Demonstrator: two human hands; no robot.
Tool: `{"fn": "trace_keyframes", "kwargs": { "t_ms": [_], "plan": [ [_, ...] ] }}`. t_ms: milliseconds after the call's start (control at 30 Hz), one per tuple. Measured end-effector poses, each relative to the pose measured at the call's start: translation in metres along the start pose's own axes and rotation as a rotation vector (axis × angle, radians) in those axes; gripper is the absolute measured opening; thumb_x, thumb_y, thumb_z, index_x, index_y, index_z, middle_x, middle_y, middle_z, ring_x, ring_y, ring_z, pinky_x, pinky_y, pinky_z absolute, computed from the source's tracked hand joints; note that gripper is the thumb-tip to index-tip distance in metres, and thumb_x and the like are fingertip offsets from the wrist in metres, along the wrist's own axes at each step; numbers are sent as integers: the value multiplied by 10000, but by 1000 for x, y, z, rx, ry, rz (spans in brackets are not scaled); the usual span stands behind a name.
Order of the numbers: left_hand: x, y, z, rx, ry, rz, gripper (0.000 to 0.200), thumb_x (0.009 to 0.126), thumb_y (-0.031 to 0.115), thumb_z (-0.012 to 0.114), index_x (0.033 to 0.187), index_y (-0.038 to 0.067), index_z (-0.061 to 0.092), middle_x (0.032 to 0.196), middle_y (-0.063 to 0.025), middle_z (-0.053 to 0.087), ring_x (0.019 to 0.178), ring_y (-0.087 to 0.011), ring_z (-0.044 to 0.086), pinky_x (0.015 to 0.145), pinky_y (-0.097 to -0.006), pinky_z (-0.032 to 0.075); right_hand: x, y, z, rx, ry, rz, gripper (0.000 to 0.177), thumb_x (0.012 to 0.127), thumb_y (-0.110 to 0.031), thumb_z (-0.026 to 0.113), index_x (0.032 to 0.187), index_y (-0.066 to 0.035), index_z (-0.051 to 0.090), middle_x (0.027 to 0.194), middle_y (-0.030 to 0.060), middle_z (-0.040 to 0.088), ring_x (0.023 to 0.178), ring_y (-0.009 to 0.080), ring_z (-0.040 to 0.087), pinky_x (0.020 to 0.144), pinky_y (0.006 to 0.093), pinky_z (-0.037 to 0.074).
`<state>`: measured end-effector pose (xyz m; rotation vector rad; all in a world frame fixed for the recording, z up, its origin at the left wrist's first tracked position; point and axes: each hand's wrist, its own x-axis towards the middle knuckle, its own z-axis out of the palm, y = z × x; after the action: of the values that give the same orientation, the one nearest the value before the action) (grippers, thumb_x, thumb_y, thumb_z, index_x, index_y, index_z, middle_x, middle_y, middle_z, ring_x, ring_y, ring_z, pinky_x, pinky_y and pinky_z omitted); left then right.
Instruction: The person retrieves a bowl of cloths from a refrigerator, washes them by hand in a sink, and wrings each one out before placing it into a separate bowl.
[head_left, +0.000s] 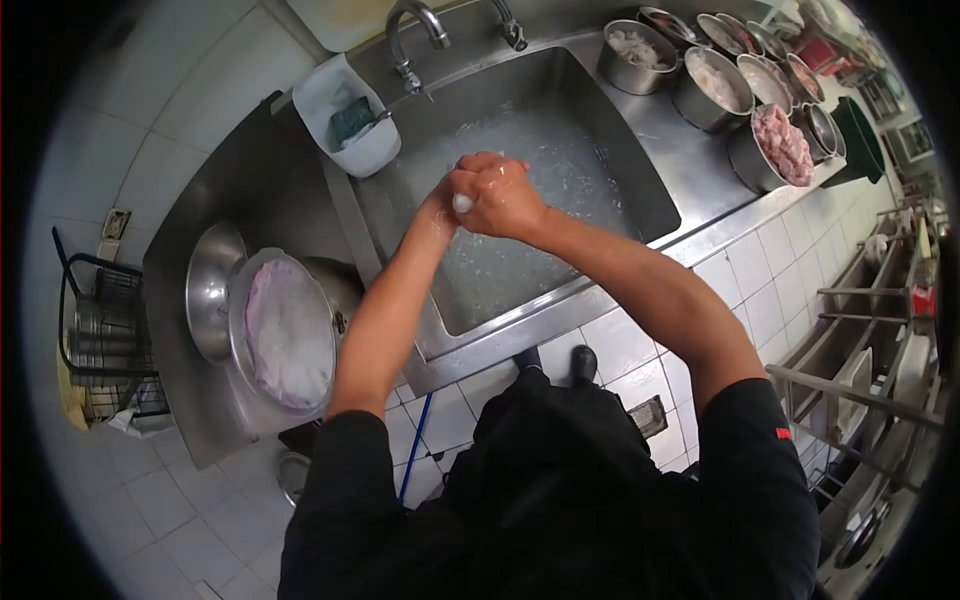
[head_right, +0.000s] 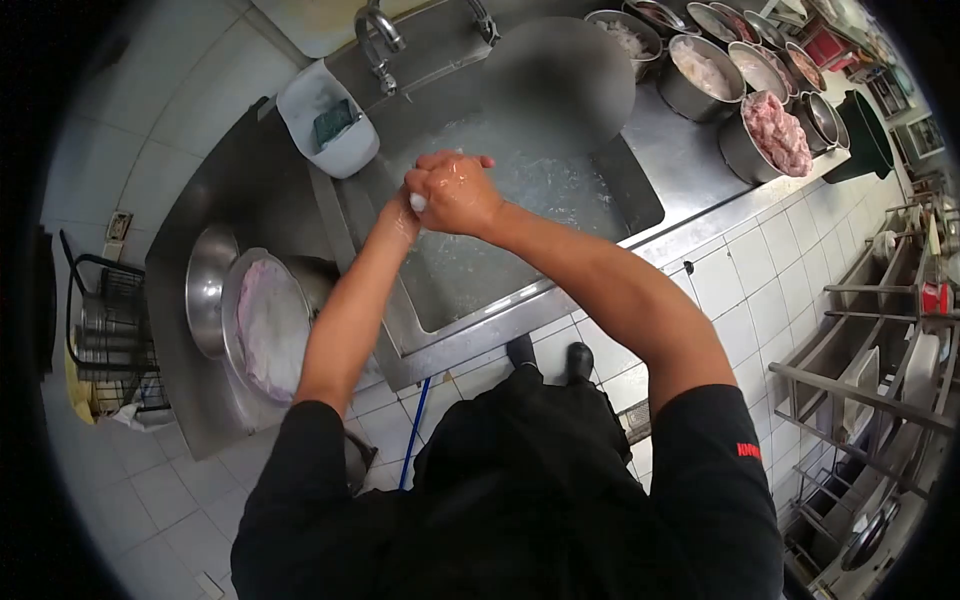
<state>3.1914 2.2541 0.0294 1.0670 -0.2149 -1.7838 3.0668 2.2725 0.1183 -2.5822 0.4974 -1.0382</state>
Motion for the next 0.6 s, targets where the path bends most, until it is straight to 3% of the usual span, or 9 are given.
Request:
{"fn": "trace_keyframes", "kwargs": {
  "t_ms": [133,200,267,367,433,467,500,567,600],
  "plan": [
    [-7,-9,15,167,25,-177,390,885,391,550,1121,82,580,1043,-49,615,941,-177,606,799,-350,519,-29,-2,-10,-34,-226,-92,226,555,-118,673,780,-111,653,794,93,643,810,308,641,695,435,516],
    [-13,-24,23,246,2,-234,407,884,403,554,1138,86,575,1059,-46,611,958,-174,602,806,-346,517,-50,0,-13,79,-206,-113,235,579,-123,672,814,-107,665,863,103,657,836,317,644,713,427,520],
    [-20,-44,35,330,-52,-273,424,884,416,558,1155,90,570,1075,-44,608,975,-172,598,813,-342,515,-76,9,-28,171,-153,17,223,604,-125,693,813,-81,627,841,128,621,833,318,625,716,410,513],
    [-21,-79,76,504,-145,-254,451,882,435,564,1181,96,563,1099,-40,602,1001,-168,593,823,-336,512,-130,24,-74,202,205,521,261,640,-209,726,811,-49,611,830,161,609,809,353,609,715,426,491],
    [-17,-109,116,728,-120,-110,529,918,486,504,1245,71,528,1163,-71,575,1098,-176,548,907,-325,458,-179,44,-128,153,515,816,323,645,-266,725,830,-20,625,834,172,635,784,353,612,695,421,490],
    [-24,-121,138,889,-46,-57,554,930,497,477,1270,60,506,1199,-92,560,1131,-199,527,934,-334,431,-209,49,-171,252,592,1038,359,650,-293,737,835,-11,618,779,172,628,740,312,612,685,404,490],
    [-30,-133,154,1044,46,13,579,943,508,451,1295,50,485,1235,-113,545,1163,-222,505,961,-342,404,-248,59,-209,319,677,1150,259,713,-227,743,785,-13,616,755,130,643,684,200,625,608,348,488],
    [-33,-169,165,1137,27,52,655,936,516,462,1383,42,407,1286,-122,529,1183,-231,497,949,-330,402,-355,95,-259,560,1067,1196,271,698,-219,758,785,-4,618,682,103,621,645,171,600,594,317,478],
    [-40,-187,178,1250,49,154,630,943,490,461,1337,-2,429,1291,-159,521,1187,-279,489,965,-363,389,-395,88,-290,589,1317,1247,205,735,-174,741,773,-14,619,709,74,627,648,133,597,574,284,472]
  ]
}}
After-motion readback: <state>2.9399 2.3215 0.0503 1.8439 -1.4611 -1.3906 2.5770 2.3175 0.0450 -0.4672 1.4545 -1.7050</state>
